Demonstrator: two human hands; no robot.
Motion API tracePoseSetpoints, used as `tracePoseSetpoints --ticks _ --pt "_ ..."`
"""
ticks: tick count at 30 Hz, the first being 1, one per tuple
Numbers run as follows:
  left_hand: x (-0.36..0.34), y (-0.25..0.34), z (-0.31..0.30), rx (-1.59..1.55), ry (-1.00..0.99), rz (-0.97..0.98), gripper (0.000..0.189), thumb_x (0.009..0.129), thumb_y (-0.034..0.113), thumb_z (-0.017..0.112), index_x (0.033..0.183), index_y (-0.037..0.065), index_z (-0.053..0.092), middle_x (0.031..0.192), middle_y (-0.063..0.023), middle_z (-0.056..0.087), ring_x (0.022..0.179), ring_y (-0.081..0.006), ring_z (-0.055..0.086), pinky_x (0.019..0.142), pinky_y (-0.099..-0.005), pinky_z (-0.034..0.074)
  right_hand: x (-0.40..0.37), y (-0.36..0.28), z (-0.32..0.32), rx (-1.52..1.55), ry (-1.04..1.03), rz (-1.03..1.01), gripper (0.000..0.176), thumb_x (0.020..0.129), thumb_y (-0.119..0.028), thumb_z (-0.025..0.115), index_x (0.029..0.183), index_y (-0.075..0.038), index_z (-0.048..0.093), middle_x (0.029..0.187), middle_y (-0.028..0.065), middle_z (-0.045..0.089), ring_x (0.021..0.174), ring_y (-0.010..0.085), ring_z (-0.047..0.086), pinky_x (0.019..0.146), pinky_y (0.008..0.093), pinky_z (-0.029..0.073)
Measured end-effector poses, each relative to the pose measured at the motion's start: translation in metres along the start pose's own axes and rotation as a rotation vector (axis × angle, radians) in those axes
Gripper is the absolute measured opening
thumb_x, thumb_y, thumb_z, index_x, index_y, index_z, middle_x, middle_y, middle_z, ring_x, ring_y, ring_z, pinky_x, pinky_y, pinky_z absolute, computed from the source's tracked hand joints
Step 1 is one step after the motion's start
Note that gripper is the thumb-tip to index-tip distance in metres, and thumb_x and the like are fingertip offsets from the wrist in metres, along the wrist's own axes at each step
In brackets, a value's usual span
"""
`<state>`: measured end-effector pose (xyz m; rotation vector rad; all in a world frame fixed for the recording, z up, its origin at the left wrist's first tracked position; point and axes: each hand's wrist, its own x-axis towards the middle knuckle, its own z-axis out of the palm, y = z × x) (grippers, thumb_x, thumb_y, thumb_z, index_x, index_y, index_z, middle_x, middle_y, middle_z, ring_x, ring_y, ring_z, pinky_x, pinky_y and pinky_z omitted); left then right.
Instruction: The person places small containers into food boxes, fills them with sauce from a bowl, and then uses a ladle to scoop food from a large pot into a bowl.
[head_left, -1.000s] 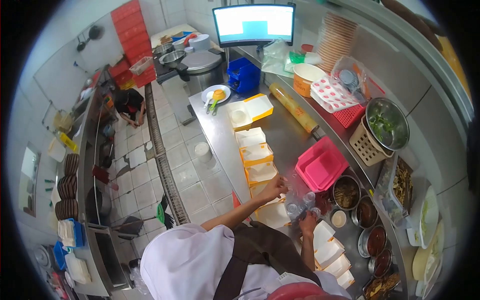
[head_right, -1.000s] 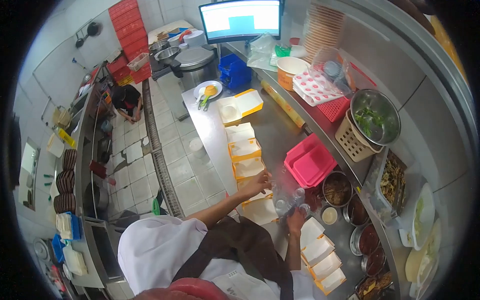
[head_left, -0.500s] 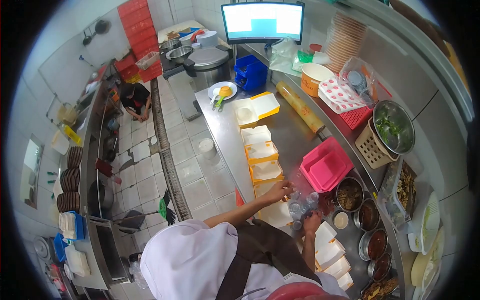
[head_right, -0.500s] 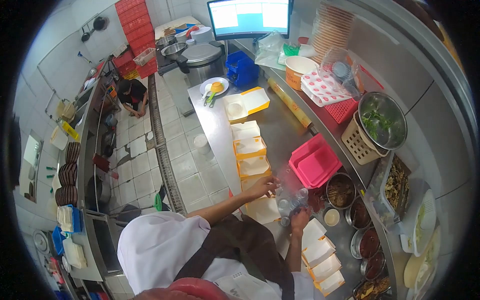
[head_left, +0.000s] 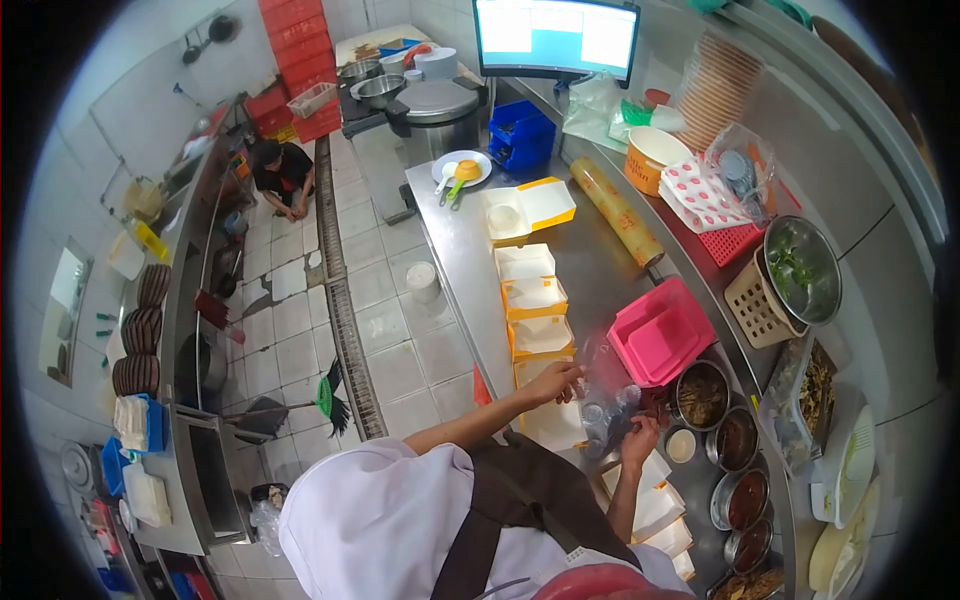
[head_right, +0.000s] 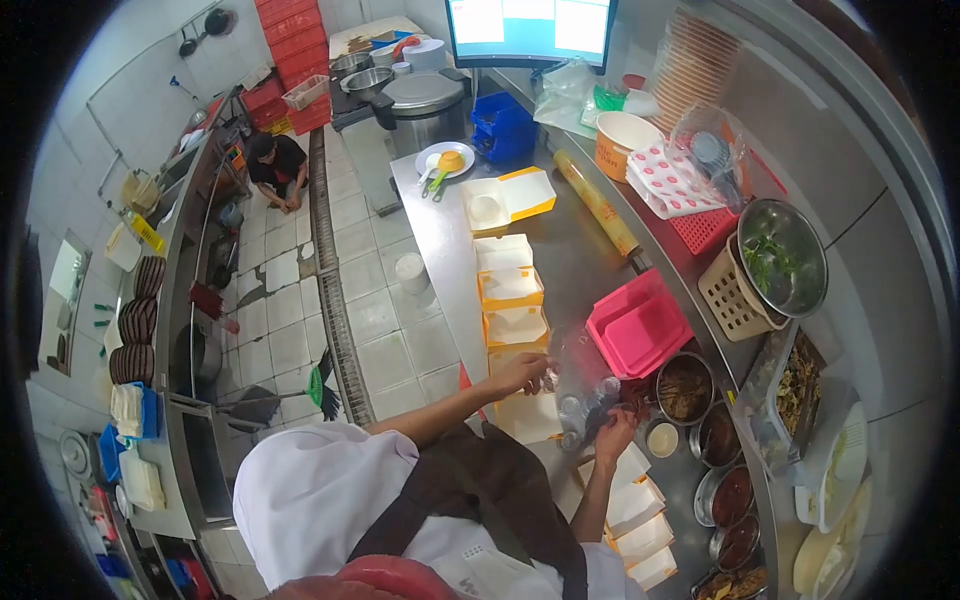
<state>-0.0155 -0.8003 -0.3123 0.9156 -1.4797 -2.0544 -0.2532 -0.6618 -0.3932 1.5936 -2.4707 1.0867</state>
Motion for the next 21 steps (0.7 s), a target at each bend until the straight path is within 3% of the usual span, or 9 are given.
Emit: tracePoseSetpoints --ticks 8,11,13,14,16,17,19,21 --pt "-0.007 -0.007 -0.008 -0.009 0.065 -0.014 0.049 0.093 0.045 0.037 0.079 0.004 0.059 0.058 -0.0052 0.056 0.043 -0.0108 0.048 0.04 -0.0244 0.037 0.0 0.007 0.012 -0.062 -0.18 0.01 0.019 0.064 0.007 0.056 0.081 -0.002 0.061 0.092 0.0159 0.057 0.092 0.0334 0.053 0.083 0.0418 0.04" --pt "-0.011 -0.01 -0.015 0.022 0.158 -0.013 0.052 0.093 0.045 0.037 0.071 0.004 0.059 0.055 -0.0056 0.055 0.041 -0.0117 0.049 0.038 -0.0259 0.037 0.008 -0.022 0.011 -0.114 -0.128 -0.058 0.019 0.068 0.002 0.061 0.086 -0.003 0.061 0.093 0.015 0.058 0.092 0.033 0.054 0.083 0.0419 0.04" --pt "-0.02 -0.009 -0.018 0.086 0.189 -0.002 0.052 0.093 0.043 0.038 0.067 0.002 0.058 0.055 -0.0068 0.056 0.041 -0.0131 0.051 0.038 -0.0273 0.039 0.018 -0.046 0.01 0.181 -0.239 0.054 0.019 0.07 -0.002 0.063 0.089 -0.002 0.06 0.092 0.014 0.058 0.089 0.032 0.054 0.083 0.0409 0.041" --pt "-0.022 -0.013 -0.019 0.068 0.217 -0.006 0.052 0.093 0.043 0.038 0.067 0.002 0.058 0.055 -0.0068 0.056 0.041 -0.0131 0.051 0.038 -0.0273 0.039 0.022 -0.055 0.013 0.182 -0.268 0.035 0.019 0.07 -0.002 0.063 0.089 -0.002 0.06 0.092 0.014 0.058 0.089 0.032 0.054 0.083 0.0409 0.041" --pt "-0.029 -0.012 -0.02 0.089 0.257 0.03 0.048 0.093 0.04 0.039 0.071 0.002 0.058 0.055 -0.0066 0.056 0.041 -0.0129 0.051 0.038 -0.0268 0.039 0.033 -0.077 0.018 0.293 -0.276 -0.077 0.015 0.074 -0.003 0.062 0.089 0.0 0.058 0.09 0.0132 0.058 0.085 0.0306 0.055 0.08 0.0386 0.043" --pt "-0.038 -0.008 -0.021 0.06 0.226 0.021 0.043 0.094 0.04 0.038 0.088 0.005 0.062 0.062 -0.0033 0.055 0.048 -0.0109 0.05 0.041 -0.0244 0.04 0.04 -0.09 0.017 0.293 -0.293 -0.085 0.015 0.074 -0.003 0.062 0.089 0.0 0.058 0.09 0.0132 0.058 0.085 0.0306 0.055 0.08 0.0386 0.043" --pt "-0.044 -0.017 -0.028 0.003 0.278 0.029 0.041 0.094 0.039 0.038 0.092 0.005 0.061 0.066 -0.0034 0.056 0.049 -0.0109 0.051 0.042 -0.024 0.041 0.062 -0.133 0.006 0.499 -0.226 -0.083 0.013 0.078 -0.003 0.059 0.09 0.002 0.058 0.088 0.0132 0.059 0.085 0.0293 0.056 0.077 0.0364 0.044" --pt "-0.05 -0.028 -0.037 -0.088 0.295 0.048 0.033 0.091 0.033 0.041 0.099 0.006 0.056 0.077 -0.0056 0.057 0.053 -0.0122 0.055 0.043 -0.0252 0.043 0.103 -0.176 -0.013 0.472 0.016 -0.478 0.013 0.08 -0.003 0.058 0.092 0.001 0.058 0.09 0.0134 0.06 0.087 0.0291 0.057 0.077 0.0354 0.045"
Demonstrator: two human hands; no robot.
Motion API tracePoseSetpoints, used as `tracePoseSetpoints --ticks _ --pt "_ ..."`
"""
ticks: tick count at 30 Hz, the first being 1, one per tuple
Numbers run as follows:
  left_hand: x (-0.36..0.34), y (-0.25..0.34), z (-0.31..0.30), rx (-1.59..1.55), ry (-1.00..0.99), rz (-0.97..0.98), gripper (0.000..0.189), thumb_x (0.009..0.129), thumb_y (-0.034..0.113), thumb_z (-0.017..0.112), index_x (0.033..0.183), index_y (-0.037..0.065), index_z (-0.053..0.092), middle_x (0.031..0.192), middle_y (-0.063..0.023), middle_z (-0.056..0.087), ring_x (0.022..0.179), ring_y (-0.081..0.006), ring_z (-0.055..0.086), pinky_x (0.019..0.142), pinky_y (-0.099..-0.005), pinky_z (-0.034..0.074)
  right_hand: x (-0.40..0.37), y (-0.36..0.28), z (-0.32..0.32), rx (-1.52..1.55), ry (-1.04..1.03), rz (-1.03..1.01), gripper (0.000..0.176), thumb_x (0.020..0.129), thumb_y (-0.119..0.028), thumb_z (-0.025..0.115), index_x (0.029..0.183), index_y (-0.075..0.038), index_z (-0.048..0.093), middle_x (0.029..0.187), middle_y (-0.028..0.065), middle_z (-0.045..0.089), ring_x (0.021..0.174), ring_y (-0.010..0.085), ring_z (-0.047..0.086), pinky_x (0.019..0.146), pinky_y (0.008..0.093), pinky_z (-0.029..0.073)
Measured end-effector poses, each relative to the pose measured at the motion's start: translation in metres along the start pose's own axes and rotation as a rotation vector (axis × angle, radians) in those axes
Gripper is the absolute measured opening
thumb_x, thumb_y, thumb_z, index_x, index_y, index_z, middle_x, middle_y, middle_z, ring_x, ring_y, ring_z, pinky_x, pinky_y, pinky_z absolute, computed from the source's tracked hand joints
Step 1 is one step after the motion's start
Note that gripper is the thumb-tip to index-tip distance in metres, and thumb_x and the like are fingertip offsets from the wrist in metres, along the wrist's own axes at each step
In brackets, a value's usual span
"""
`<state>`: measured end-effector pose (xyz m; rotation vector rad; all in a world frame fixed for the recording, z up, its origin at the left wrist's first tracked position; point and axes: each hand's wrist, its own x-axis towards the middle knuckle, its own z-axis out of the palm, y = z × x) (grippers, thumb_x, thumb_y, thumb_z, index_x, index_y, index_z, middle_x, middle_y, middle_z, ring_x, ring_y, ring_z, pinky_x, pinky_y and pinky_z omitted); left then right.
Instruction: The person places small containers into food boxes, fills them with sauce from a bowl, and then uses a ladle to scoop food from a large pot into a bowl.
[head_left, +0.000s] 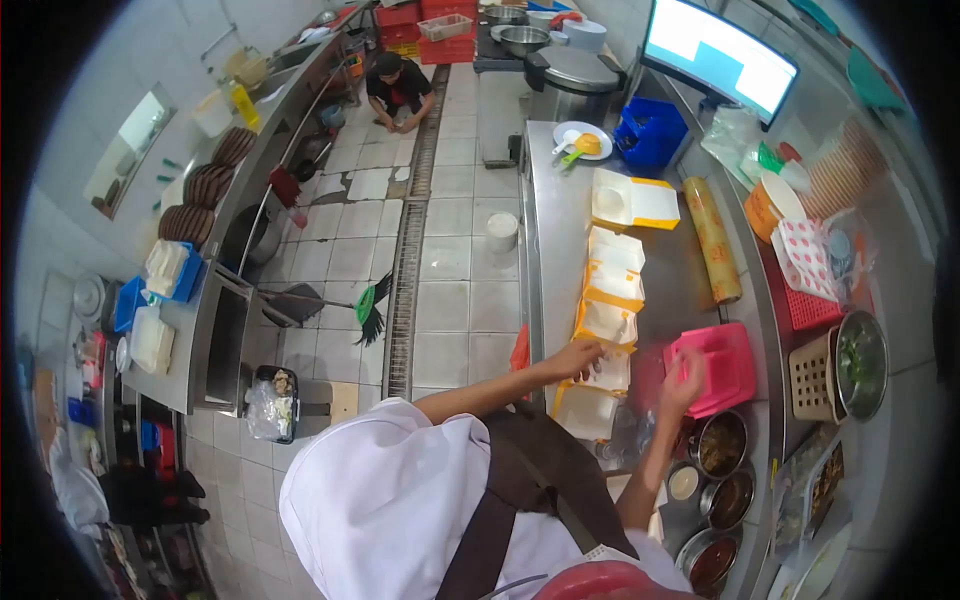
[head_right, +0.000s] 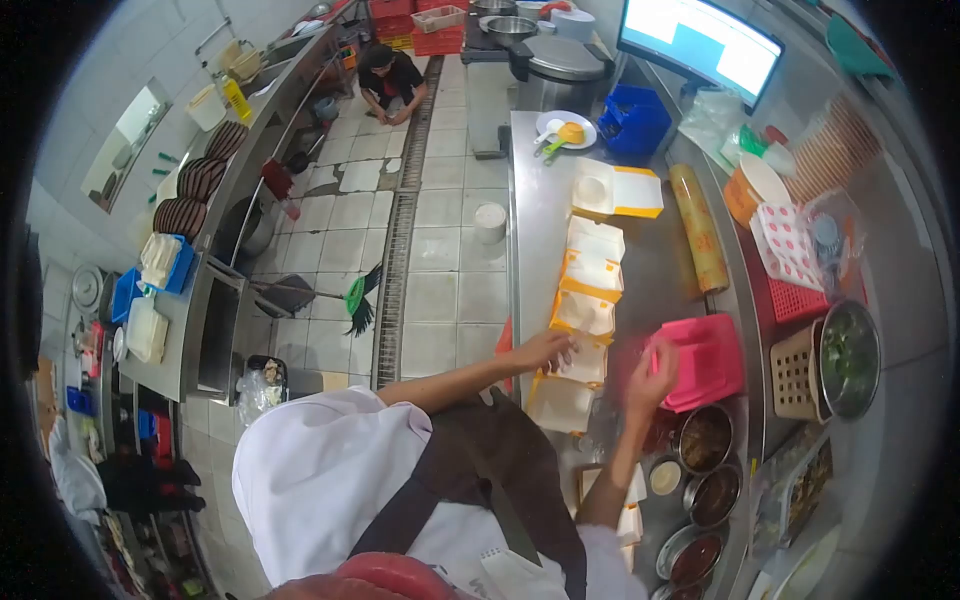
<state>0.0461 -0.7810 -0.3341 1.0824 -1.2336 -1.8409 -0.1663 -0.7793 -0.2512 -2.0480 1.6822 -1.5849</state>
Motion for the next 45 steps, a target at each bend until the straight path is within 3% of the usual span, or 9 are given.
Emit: tracePoseSetpoints --ticks 4,7,12,13,16,25,31,37,45 --pt "-0.004 -0.005 -0.018 -0.068 0.114 -0.025 0.033 0.092 0.033 0.043 0.104 0.004 0.055 0.081 -0.0053 0.057 0.054 -0.0128 0.055 0.044 -0.0251 0.043 0.143 -0.083 -0.045 -0.171 0.318 -0.525 0.018 0.078 0.004 0.055 0.095 0.001 0.06 0.094 0.0137 0.061 0.088 0.0303 0.059 0.081 0.0374 0.046" --pt "-0.018 0.017 -0.026 -0.077 0.149 0.007 0.032 0.092 0.032 0.043 0.103 0.004 0.054 0.08 -0.0044 0.056 0.054 -0.0124 0.055 0.043 -0.0239 0.043 0.233 -0.123 -0.082 -0.425 0.353 -0.596 0.02 0.08 -0.001 0.053 0.098 0.0 0.062 0.097 0.0161 0.062 0.091 0.0318 0.059 0.077 0.0385 0.046" --pt "-0.022 0.025 -0.038 -0.114 0.144 0.04 0.031 0.093 0.032 0.043 0.101 0.004 0.054 0.078 -0.003 0.055 0.053 -0.0108 0.055 0.042 -0.0222 0.042 0.352 -0.041 -0.109 -0.932 -0.132 0.048 0.03 0.079 -0.021 0.053 0.101 -0.001 0.061 0.098 0.0204 0.062 0.094 0.0392 0.058 0.079 0.0439 0.045" --pt "-0.023 0.026 -0.04 -0.119 0.139 0.059 0.031 0.093 0.032 0.043 0.101 0.004 0.054 0.078 -0.0026 0.054 0.053 -0.0102 0.054 0.042 -0.0218 0.041 0.36 -0.019 -0.114 -0.93 -0.133 0.041 0.03 0.079 -0.021 0.053 0.101 -0.001 0.061 0.098 0.0204 0.062 0.094 0.0392 0.058 0.079 0.0439 0.045" --pt "-0.031 0.026 -0.048 -0.137 0.14 0.077 0.031 0.093 0.032 0.043 0.1 0.004 0.054 0.078 -0.0024 0.055 0.054 -0.0095 0.054 0.042 -0.0217 0.041 0.355 0.001 -0.11 -1.09 -0.027 -0.131 0.031 0.078 -0.024 0.054 0.097 -0.001 0.062 0.096 0.0211 0.062 0.093 0.0404 0.059 0.079 0.046 0.046" --pt "-0.038 0.027 -0.065 -0.084 0.15 0.038 0.032 0.092 0.03 0.042 0.108 0.005 0.055 0.084 -0.0029 0.06 0.057 -0.011 0.054 0.044 -0.0226 0.041 0.335 0.01 -0.124 -1.295 -0.016 -0.022 0.027 0.08 -0.02 0.052 0.097 -0.001 0.062 0.102 0.0201 0.061 0.094 0.0368 0.06 0.08 0.0463 0.048" --pt "-0.039 0.027 -0.062 -0.094 0.113 0.032 0.032 0.092 0.03 0.043 0.109 0.006 0.056 0.084 -0.0023 0.059 0.058 -0.0107 0.054 0.044 -0.0221 0.04 0.347 0.045 -0.123 -1.271 -0.087 0.121 0.024 0.08 -0.016 0.05 0.095 0.0 0.062 0.1 0.0194 0.062 0.091 0.0377 0.061 0.077 0.0466 0.049" --pt "-0.038 0.031 -0.06 -0.119 0.091 0.054 0.03 0.093 0.029 0.042 0.103 0.005 0.056 0.08 -0.0024 0.056 0.056 -0.0087 0.054 0.042 -0.0205 0.038 0.349 0.048 -0.125 -1.256 -0.058 -0.088 0.02 0.08 -0.014 0.05 0.089 -0.001 0.061 0.097 0.0219 0.062 0.09 0.0395 0.06 0.077 0.0474 0.049" --pt "-0.038 0.025 -0.067 -0.114 0.11 0.09 0.029 0.091 0.03 0.042 0.102 0.007 0.057 0.081 -0.0014 0.06 0.057 -0.0105 0.054 0.044 -0.0224 0.039 0.367 0.034 -0.162 -0.914 -0.251 -0.031 0.04 0.077 -0.026 0.057 0.104 0.004 0.056 0.101 0.0295 0.058 0.098 0.0457 0.053 0.082 0.0448 0.044"
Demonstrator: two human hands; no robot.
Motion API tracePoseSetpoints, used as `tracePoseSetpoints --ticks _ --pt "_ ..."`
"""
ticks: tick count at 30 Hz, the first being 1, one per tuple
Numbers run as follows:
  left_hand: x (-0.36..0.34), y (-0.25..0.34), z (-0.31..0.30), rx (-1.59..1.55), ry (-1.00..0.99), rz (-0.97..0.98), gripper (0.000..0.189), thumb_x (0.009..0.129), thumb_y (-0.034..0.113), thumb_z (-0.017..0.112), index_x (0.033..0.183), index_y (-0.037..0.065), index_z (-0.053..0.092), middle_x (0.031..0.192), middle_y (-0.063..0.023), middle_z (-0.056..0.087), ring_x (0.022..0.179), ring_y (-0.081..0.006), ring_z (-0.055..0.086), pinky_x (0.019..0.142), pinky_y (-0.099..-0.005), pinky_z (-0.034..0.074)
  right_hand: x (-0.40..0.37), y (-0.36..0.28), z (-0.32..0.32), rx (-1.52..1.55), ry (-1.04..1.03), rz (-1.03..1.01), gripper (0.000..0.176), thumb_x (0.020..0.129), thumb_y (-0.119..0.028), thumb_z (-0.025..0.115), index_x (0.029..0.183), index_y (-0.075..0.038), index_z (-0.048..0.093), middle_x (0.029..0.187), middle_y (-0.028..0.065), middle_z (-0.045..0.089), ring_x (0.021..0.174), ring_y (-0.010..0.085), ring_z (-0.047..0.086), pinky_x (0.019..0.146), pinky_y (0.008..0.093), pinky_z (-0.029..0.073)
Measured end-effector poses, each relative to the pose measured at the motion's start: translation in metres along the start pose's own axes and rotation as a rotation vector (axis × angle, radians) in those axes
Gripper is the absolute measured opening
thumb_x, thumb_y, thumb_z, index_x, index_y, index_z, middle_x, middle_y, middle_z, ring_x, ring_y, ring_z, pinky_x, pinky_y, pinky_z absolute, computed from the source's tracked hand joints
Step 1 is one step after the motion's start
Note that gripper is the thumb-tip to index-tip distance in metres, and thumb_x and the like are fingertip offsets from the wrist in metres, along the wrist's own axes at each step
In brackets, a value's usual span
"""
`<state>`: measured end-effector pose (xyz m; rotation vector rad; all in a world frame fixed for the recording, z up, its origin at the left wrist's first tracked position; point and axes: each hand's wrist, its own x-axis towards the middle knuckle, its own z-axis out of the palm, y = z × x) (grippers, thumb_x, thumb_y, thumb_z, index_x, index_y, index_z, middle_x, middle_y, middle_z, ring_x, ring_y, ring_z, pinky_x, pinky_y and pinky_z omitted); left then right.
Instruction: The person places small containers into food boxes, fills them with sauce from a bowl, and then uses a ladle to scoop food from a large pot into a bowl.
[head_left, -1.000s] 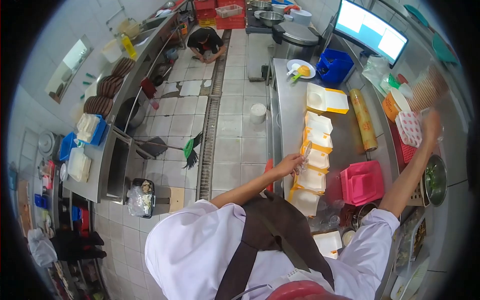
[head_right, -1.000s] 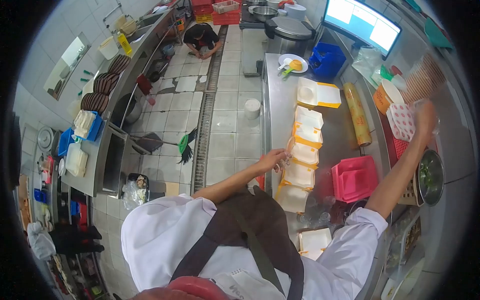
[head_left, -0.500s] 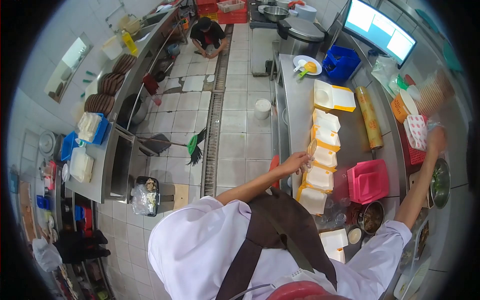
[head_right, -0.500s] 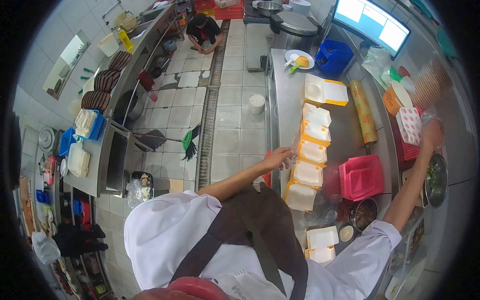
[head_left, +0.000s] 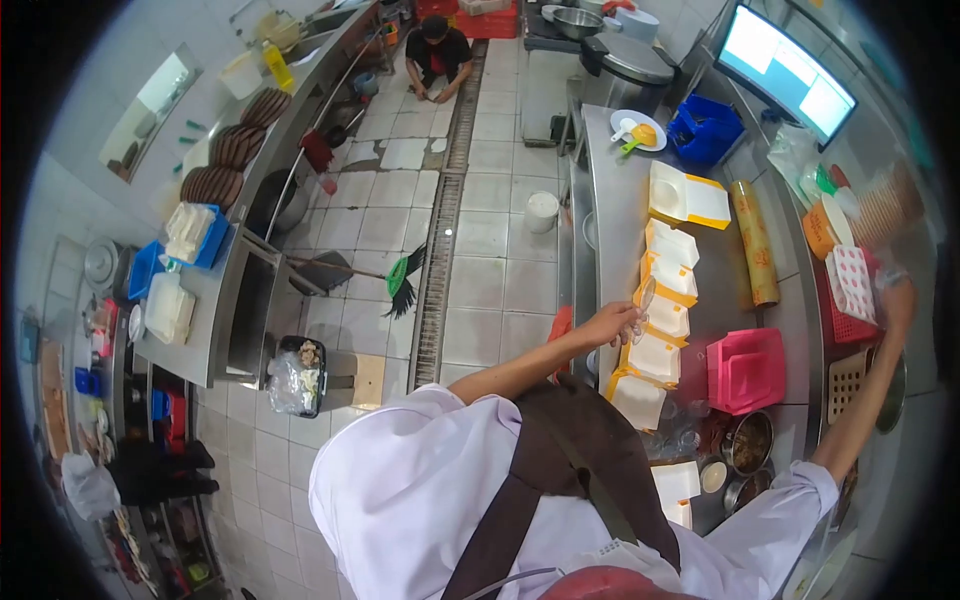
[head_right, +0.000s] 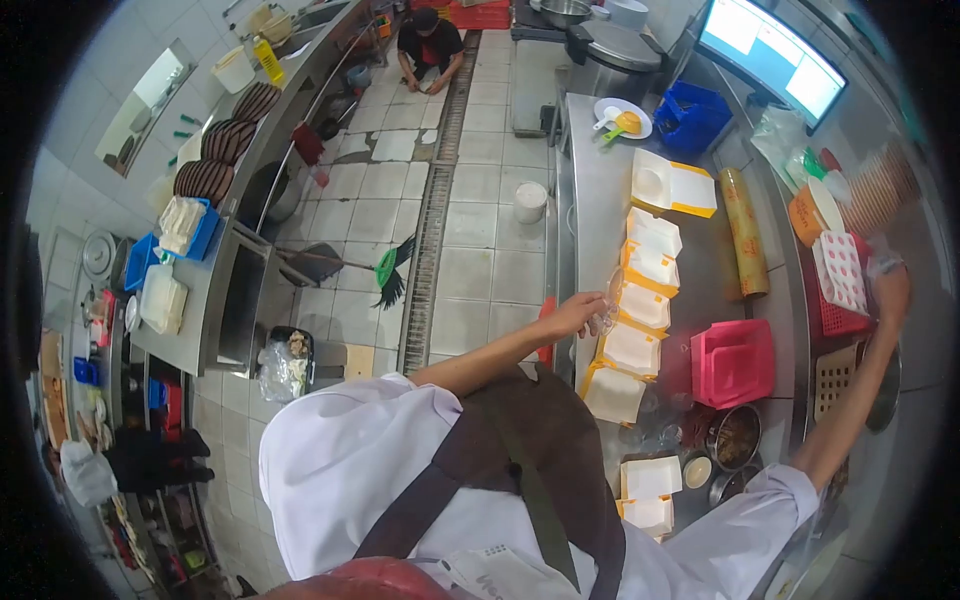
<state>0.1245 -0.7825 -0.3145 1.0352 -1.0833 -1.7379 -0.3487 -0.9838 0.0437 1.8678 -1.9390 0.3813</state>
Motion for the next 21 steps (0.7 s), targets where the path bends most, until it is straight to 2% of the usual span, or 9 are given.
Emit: tracePoseSetpoints --ticks 3,7,9,12,14,15,16,18,21 --pt "-0.004 0.004 -0.001 0.003 -0.003 -0.011 0.028 0.091 0.03 0.043 0.1 0.007 0.057 0.08 -0.0015 0.06 0.057 -0.01 0.054 0.044 -0.0221 0.039 0.024 0.07 0.029 0.061 0.069 -0.151 0.047 0.076 -0.028 0.06 0.109 0.005 0.053 0.104 0.0289 0.057 0.1 0.0448 0.053 0.083 0.0422 0.043" --pt "-0.002 0.002 -0.001 0.014 0.0 -0.018 0.028 0.09 0.03 0.043 0.099 0.007 0.057 0.08 -0.0011 0.06 0.058 -0.0099 0.055 0.044 -0.0226 0.039 -0.007 0.044 0.015 0.182 0.076 -0.212 0.042 0.077 -0.018 0.057 0.111 0.006 0.051 0.103 0.0288 0.056 0.099 0.0445 0.053 0.084 0.0435 0.042" --pt "-0.001 0.002 -0.001 0.018 0.001 -0.022 0.028 0.09 0.03 0.043 0.098 0.007 0.057 0.08 -0.0011 0.06 0.058 -0.0099 0.055 0.044 -0.0226 0.039 -0.013 0.043 0.02 0.031 0.13 -0.314 0.038 0.075 -0.006 0.051 0.111 0.006 0.051 0.103 0.0292 0.056 0.098 0.0447 0.053 0.084 0.0444 0.042" --pt "0.001 0.0 -0.001 0.035 0.003 -0.027 0.027 0.09 0.03 0.043 0.097 0.007 0.057 0.08 -0.0011 0.06 0.058 -0.0097 0.055 0.044 -0.0226 0.039 -0.016 0.039 0.024 -0.149 0.116 -0.297 0.043 0.07 0.003 0.047 0.113 0.006 0.051 0.103 0.0293 0.056 0.099 0.0444 0.052 0.086 0.0451 0.041" --pt "0.006 -0.001 -0.001 0.047 0.0 -0.024 0.027 0.09 0.03 0.043 0.096 0.007 0.057 0.08 -0.0011 0.06 0.058 -0.0096 0.055 0.044 -0.0227 0.039 -0.02 0.036 0.018 -0.188 0.15 -0.336 0.043 0.07 0.003 0.048 0.113 0.005 0.051 0.102 0.0284 0.057 0.098 0.0444 0.053 0.085 0.045 0.042" --pt "0.007 -0.001 0.0 0.031 -0.004 -0.012 0.03 0.091 0.031 0.044 0.096 0.004 0.056 0.077 -0.0026 0.057 0.054 -0.0101 0.053 0.041 -0.0225 0.039 -0.022 0.033 0.014 -0.227 0.18 -0.375 0.043 0.07 0.003 0.049 0.113 0.005 0.051 0.101 0.0274 0.057 0.096 0.0444 0.054 0.084 0.0448 0.042" --pt "0.007 -0.001 0.001 0.014 -0.007 -0.002 0.033 0.091 0.031 0.045 0.097 0.0 0.055 0.074 -0.004 0.054 0.051 -0.0106 0.052 0.039 -0.0224 0.038 -0.026 0.025 0.007 -0.227 0.179 -0.376 0.043 0.07 0.003 0.049 0.113 0.005 0.051 0.101 0.0274 0.057 0.096 0.0444 0.054 0.084 0.0448 0.042" --pt "0.009 -0.002 0.001 0.014 -0.007 -0.003 0.033 0.092 0.031 0.045 0.097 0.0 0.056 0.073 -0.0038 0.055 0.051 -0.0104 0.052 0.039 -0.0224 0.038 -0.031 0.013 -0.005 -0.108 0.078 -0.181 0.044 0.07 0.002 0.053 0.114 0.004 0.05 0.097 0.0259 0.059 0.091 0.0433 0.057 0.08 0.0442 0.045" --pt "0.011 -0.01 -0.004 -0.003 0.0 -0.025 0.03 0.092 0.03 0.044 0.097 0.004 0.056 0.077 -0.0031 0.057 0.054 -0.01 0.053 0.041 -0.0217 0.039 -0.032 0.03 -0.004 0.021 0.138 -0.239 0.045 0.07 0.0 0.055 0.115 0.001 0.05 0.096 0.025 0.061 0.089 0.0422 0.058 0.077 0.0438 0.046"
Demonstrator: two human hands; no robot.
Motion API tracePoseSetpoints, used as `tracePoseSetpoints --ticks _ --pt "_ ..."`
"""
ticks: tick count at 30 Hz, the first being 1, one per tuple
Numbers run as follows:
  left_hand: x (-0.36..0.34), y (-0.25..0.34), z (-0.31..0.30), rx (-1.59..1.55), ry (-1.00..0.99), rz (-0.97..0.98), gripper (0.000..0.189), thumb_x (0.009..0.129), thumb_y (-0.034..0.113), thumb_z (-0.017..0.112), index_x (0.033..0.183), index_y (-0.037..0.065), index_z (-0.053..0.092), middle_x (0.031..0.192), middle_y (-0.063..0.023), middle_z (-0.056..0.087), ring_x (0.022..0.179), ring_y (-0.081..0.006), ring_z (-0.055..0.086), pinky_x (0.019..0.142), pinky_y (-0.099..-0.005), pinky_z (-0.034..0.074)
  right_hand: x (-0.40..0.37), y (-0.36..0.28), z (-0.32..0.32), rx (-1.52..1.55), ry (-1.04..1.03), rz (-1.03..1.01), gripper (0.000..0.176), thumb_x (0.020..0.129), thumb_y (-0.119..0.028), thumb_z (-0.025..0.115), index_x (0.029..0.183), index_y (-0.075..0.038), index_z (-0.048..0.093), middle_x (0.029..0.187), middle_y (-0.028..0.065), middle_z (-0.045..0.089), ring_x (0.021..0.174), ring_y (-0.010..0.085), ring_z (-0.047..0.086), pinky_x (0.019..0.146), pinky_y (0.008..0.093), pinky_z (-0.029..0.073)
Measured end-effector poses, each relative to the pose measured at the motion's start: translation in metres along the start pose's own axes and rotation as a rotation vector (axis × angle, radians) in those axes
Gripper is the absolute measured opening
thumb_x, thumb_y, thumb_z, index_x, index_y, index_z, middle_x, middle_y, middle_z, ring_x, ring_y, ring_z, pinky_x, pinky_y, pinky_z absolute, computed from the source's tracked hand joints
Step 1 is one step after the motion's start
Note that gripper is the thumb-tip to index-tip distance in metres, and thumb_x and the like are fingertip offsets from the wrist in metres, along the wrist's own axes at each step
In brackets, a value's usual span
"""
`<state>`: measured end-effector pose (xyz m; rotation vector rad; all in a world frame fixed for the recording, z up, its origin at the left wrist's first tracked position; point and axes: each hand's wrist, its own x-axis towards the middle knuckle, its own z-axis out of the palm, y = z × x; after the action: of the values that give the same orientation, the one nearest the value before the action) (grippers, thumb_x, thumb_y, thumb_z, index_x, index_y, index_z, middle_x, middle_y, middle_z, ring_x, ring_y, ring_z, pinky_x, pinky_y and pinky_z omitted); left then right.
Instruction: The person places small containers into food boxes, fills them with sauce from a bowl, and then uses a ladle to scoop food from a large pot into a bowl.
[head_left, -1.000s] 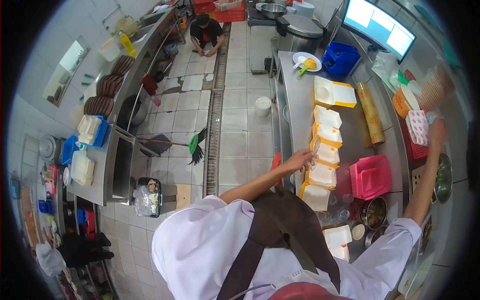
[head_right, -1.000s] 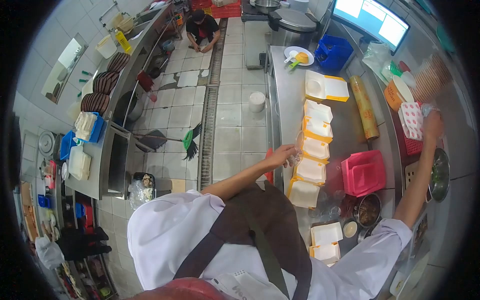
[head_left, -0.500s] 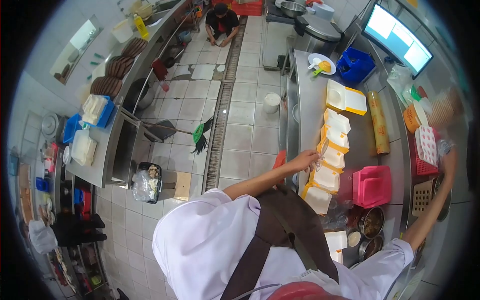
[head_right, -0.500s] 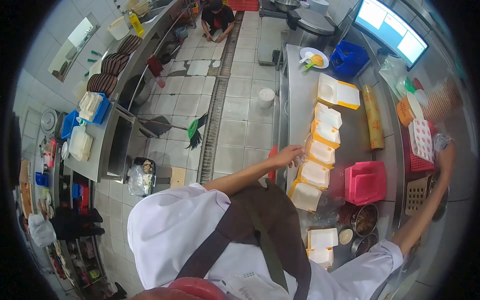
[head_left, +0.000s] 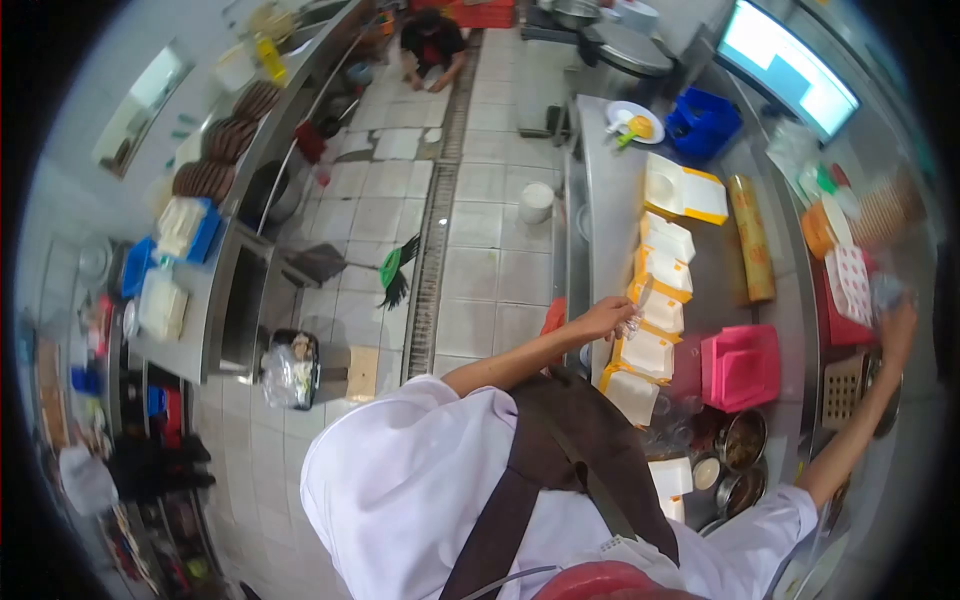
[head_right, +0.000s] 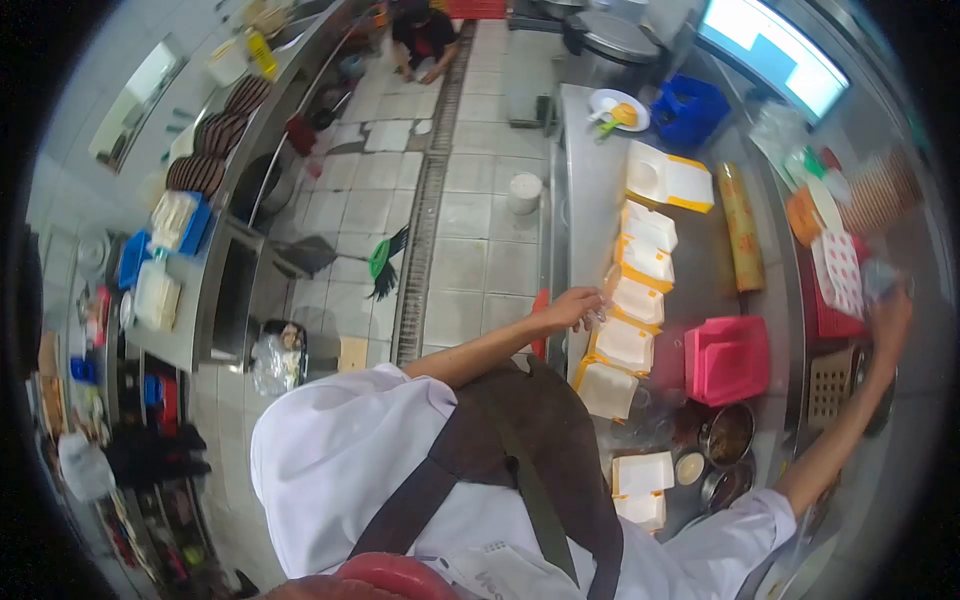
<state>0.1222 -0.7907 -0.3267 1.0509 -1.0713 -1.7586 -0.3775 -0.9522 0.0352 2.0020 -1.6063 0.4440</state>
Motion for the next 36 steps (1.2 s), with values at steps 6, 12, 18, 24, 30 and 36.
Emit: tracePoseSetpoints --ticks 6,12,18,24,30,36 --pt "0.013 0.011 0.016 -0.01 -0.107 0.06 0.03 0.088 0.035 0.042 0.092 0.007 0.054 0.077 -0.0022 0.053 0.052 -0.0097 0.052 0.043 -0.0224 0.041 -0.029 -0.099 -0.054 -0.117 0.38 0.072 0.047 0.074 -0.008 0.057 0.12 -0.006 0.046 0.109 0.0231 0.056 0.095 0.0414 0.055 0.078 0.0466 0.046" --pt "0.056 0.084 0.065 0.175 -0.384 0.229 0.041 0.089 0.041 0.037 0.083 0.005 0.056 0.071 -0.0039 0.055 0.06 -0.014 0.056 0.055 -0.0245 0.046 -0.045 -0.122 -0.069 -0.093 0.403 0.252 0.042 0.065 0.004 0.054 0.107 -0.002 0.047 0.112 0.02 0.055 0.103 0.0373 0.053 0.087 0.0413 0.045" --pt "0.084 0.259 0.167 0.336 -0.566 0.728 0.021 0.088 0.022 0.054 0.084 0.001 0.057 0.072 -0.0072 0.061 0.058 -0.0119 0.06 0.047 -0.0229 0.043 -0.055 -0.133 -0.068 -0.043 0.606 0.105 0.045 0.069 0.002 0.059 0.111 -0.003 0.046 0.116 0.0158 0.054 0.107 0.0358 0.051 0.089 0.0404 0.044" --pt "0.142 0.346 0.274 0.644 -0.598 1.143 0.029 0.084 0.021 0.061 0.105 0.002 0.061 0.076 -0.0066 0.063 0.058 -0.012 0.061 0.048 -0.0241 0.046 -0.059 -0.124 -0.053 0.146 0.73 0.081 0.047 0.065 0.012 0.051 0.109 -0.002 0.046 0.121 0.0148 0.053 0.111 0.0348 0.05 0.09 0.0386 0.044" --pt "0.174 0.349 0.303 0.657 -0.688 1.002 0.029 0.085 0.023 0.062 0.106 0.004 0.063 0.085 -0.005 0.065 0.061 -0.0112 0.061 0.051 -0.0247 0.046 -0.058 -0.122 -0.059 0.332 0.722 0.103 0.048 0.063 0.012 0.053 0.109 -0.001 0.045 0.121 0.0172 0.051 0.113 0.0351 0.048 0.091 0.0387 0.042" --pt "0.185 0.348 0.305 0.668 -0.674 1.273 0.022 0.083 0.021 0.063 0.094 0.002 0.067 0.077 -0.0049 0.065 0.057 -0.0104 0.056 0.052 -0.0243 0.045 -0.056 -0.115 -0.064 0.356 0.631 0.095 0.044 0.067 0.0 0.067 0.106 0.0 0.047 0.111 0.0176 0.056 0.104 0.036 0.053 0.085 0.0384 0.044"
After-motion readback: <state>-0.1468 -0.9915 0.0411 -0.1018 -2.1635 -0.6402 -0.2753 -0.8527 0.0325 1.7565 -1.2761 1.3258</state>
